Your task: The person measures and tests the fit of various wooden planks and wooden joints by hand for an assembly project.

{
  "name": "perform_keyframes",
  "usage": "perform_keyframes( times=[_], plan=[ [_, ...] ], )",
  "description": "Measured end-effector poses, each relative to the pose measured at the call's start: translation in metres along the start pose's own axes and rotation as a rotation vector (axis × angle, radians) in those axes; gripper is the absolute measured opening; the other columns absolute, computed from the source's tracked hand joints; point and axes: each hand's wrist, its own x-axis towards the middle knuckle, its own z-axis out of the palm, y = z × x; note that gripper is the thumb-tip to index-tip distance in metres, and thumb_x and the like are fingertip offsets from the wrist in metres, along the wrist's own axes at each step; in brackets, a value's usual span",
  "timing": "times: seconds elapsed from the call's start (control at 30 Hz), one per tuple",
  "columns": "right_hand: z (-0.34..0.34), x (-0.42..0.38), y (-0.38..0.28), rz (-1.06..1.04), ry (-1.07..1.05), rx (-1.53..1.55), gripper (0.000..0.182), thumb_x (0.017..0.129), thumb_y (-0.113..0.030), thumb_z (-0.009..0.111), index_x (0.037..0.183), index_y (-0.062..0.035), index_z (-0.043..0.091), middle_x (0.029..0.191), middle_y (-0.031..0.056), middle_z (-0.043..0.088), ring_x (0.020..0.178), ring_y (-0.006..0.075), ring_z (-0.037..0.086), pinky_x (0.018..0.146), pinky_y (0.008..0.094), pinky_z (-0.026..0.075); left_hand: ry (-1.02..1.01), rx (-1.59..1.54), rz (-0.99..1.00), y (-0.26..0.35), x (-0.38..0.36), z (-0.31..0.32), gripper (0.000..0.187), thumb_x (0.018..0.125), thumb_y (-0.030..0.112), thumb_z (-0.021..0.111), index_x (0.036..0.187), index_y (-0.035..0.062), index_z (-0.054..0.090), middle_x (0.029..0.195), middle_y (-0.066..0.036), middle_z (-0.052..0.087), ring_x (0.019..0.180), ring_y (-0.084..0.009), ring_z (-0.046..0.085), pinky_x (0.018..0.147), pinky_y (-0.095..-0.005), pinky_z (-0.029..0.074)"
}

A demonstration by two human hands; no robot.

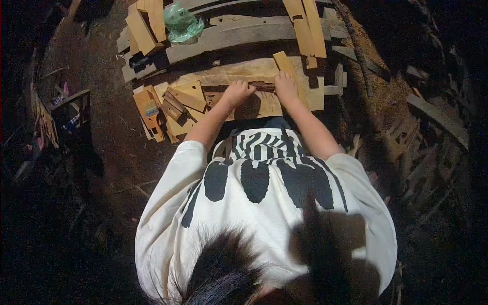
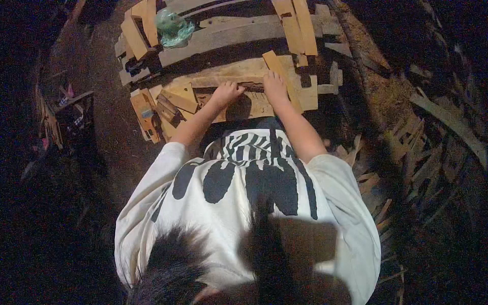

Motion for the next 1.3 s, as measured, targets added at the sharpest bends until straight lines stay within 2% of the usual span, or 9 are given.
perform_keyframes(
  times=[0.27, 0.37, 0.43, 0.5, 0.63, 0.7, 1.0, 1.07, 1.3],
  plan=[
    [0.005, 0.002, 0.003, 0.019, -0.04, 0.075, 0.024, 0.074, -0.008, 0.062, 0.096, -0.0025, 0.056, 0.102, 0.0132, 0.051, 0.103, 0.0305, 0.05, 0.086, 0.0407, 0.045, -0.12, -0.287, 0.089, 0.017, -0.034, 0.002, 0.024, 0.079, 0.012, 0.052, 0.103, 0.0147, 0.056, 0.084, -0.013, 0.059, 0.083, -0.0328, 0.061, 0.071, -0.0403, 0.051],
    [0.002, -0.005, 0.001, 0.038, -0.043, 0.146, 0.037, 0.073, -0.016, 0.07, 0.103, -0.003, 0.053, 0.106, 0.0141, 0.051, 0.104, 0.0321, 0.049, 0.088, 0.0432, 0.044, -0.188, -1.022, -0.5, 0.04, -0.044, 0.0, 0.025, 0.082, 0.007, 0.058, 0.106, 0.0087, 0.053, 0.095, -0.016, 0.063, 0.101, -0.0333, 0.06, 0.078, -0.0376, 0.049],
    [-0.004, -0.012, -0.002, 0.051, 0.005, 0.198, 0.039, 0.075, -0.021, 0.071, 0.104, -0.003, 0.053, 0.106, 0.0147, 0.051, 0.103, 0.0326, 0.049, 0.087, 0.0438, 0.044, 0.119, -1.15, -0.497, 0.053, -0.049, 0.021, 0.018, 0.086, 0.009, 0.055, 0.104, 0.0074, 0.053, 0.091, -0.013, 0.062, 0.09, -0.0289, 0.062, 0.069, -0.0356, 0.048],
    [-0.01, -0.015, -0.005, 0.061, -0.026, 0.193, 0.045, 0.076, -0.033, 0.07, 0.106, -0.0038, 0.052, 0.104, 0.0156, 0.052, 0.102, 0.0334, 0.05, 0.085, 0.0439, 0.045, 0.024, -2.184, -0.893, 0.055, -0.048, 0.036, 0.014, 0.085, 0.01, 0.056, 0.099, 0.007, 0.057, 0.074, -0.007, 0.055, 0.066, -0.0231, 0.055, 0.058, -0.0335, 0.045],
    [0.002, -0.012, -0.008, 0.031, -0.048, 0.187, 0.044, 0.08, -0.038, 0.065, 0.107, -0.005, 0.053, 0.1, 0.0163, 0.055, 0.097, 0.0339, 0.054, 0.079, 0.0442, 0.048, 0.036, -2.486, -0.907, 0.049, -0.036, -0.008, 0.004, 0.087, 0.013, 0.054, 0.086, 0.0091, 0.053, 0.067, -0.001, 0.044, 0.058, -0.0168, 0.042, 0.055, -0.029, 0.039],
    [-0.002, -0.007, -0.008, -0.017, -0.095, 0.13, 0.032, 0.084, -0.028, 0.06, 0.107, -0.0086, 0.054, 0.098, 0.0155, 0.059, 0.088, 0.0328, 0.06, 0.07, 0.0443, 0.05, 0.056, -2.771, -0.495, 0.038, -0.03, 0.001, 0.017, 0.085, 0.015, 0.053, 0.072, 0.0116, 0.042, 0.064, 0.0, 0.034, 0.057, -0.0152, 0.036, 0.055, -0.0277, 0.034],
    [0.015, -0.006, 0.001, -0.161, -0.135, 0.306, 0.034, 0.079, -0.002, 0.051, 0.111, -0.0128, 0.056, 0.097, 0.0173, 0.06, 0.084, 0.0365, 0.062, 0.071, 0.0455, 0.049, 0.178, -2.679, -0.295, 0.014, 0.001, -0.051, 0.026, 0.089, 0.024, 0.052, 0.071, 0.0115, 0.038, 0.066, 0.002, 0.031, 0.06, -0.0115, 0.032, 0.056, -0.0256, 0.029],
    [0.019, -0.007, 0.004, -0.153, -0.079, 0.392, 0.033, 0.076, 0.0, 0.052, 0.107, -0.0106, 0.057, 0.096, 0.0171, 0.061, 0.085, 0.0369, 0.062, 0.072, 0.0443, 0.049, 0.091, -2.284, -0.71, 0.014, 0.007, -0.048, 0.021, 0.089, 0.025, 0.056, 0.077, 0.0107, 0.047, 0.064, 0.003, 0.038, 0.055, -0.0089, 0.034, 0.051, -0.0235, 0.029],
    [0.017, -0.002, 0.007, 0.048, 0.039, 0.733, 0.022, 0.074, 0.0, 0.054, 0.095, -0.0044, 0.06, 0.087, 0.0219, 0.061, 0.087, 0.0394, 0.06, 0.071, 0.0446, 0.047, 0.018, -0.82, -0.726, 0.03, 0.031, -0.021, 0.047, 0.086, 0.05, 0.056, 0.089, 0.0031, 0.058, 0.075, -0.014, 0.064, 0.066, -0.0274, 0.064, 0.056, -0.036, 0.047]
  ],
)
